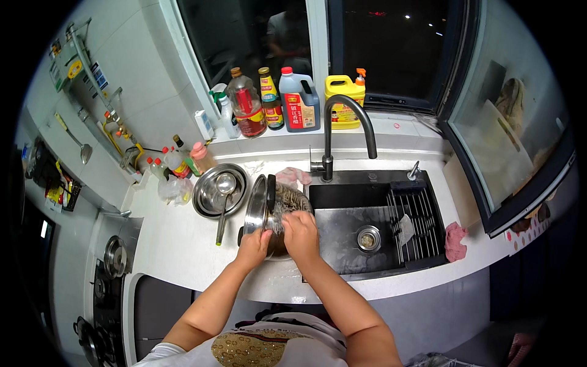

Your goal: The person scrubs a metal pot with a scouring pad by hand in a sink and rinses it under a faucet.

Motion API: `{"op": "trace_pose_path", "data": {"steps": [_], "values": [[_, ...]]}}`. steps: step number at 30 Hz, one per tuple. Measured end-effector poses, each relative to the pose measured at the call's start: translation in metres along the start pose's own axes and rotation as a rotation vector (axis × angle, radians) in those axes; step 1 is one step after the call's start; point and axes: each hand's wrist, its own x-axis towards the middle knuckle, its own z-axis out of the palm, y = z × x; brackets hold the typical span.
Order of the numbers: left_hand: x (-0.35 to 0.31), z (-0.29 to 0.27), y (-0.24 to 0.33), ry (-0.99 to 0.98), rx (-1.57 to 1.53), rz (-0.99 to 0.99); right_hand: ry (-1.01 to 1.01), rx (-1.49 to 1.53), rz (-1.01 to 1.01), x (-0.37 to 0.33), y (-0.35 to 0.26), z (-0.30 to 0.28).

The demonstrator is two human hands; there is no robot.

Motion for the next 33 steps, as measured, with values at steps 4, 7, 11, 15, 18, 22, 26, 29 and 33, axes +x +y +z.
{"op": "trace_pose_path", "data": {"steps": [4, 7, 11, 15, 18, 22, 26, 29, 33], "values": [[-0.001, 0.0, 0.006, -0.024, 0.015, -0.006, 0.023, -0.055, -0.017, 0.016, 0.006, 0.006], [-0.003, -0.002, 0.006, -0.007, -0.016, -0.006, 0.02, -0.134, 0.071, 0.022, 0.02, 0.004], [-0.003, 0.002, -0.001, -0.007, -0.031, -0.008, 0.003, 0.003, 0.017, 0.021, 0.004, 0.008], [-0.002, 0.0, 0.005, -0.003, -0.032, -0.021, -0.003, -0.011, 0.146, 0.023, 0.013, 0.007], [-0.006, 0.003, 0.001, -0.01, -0.032, -0.027, 0.005, 0.044, 0.153, 0.021, -0.002, 0.014], [-0.001, 0.002, 0.005, -0.022, -0.102, -0.067, -0.011, -0.012, 0.113, 0.012, -0.002, 0.01], [0.014, -0.008, 0.019, 0.03, -0.225, -0.199, -0.074, 0.042, 0.124, -0.001, 0.002, 0.006], [0.01, 0.001, 0.021, 0.051, -0.138, -0.21, 0.05, -0.07, 0.001, -0.01, -0.009, 0.007], [0.001, 0.009, 0.021, 0.106, -0.11, -0.097, 0.045, 0.021, -0.002, -0.016, 0.002, 0.013]]}}
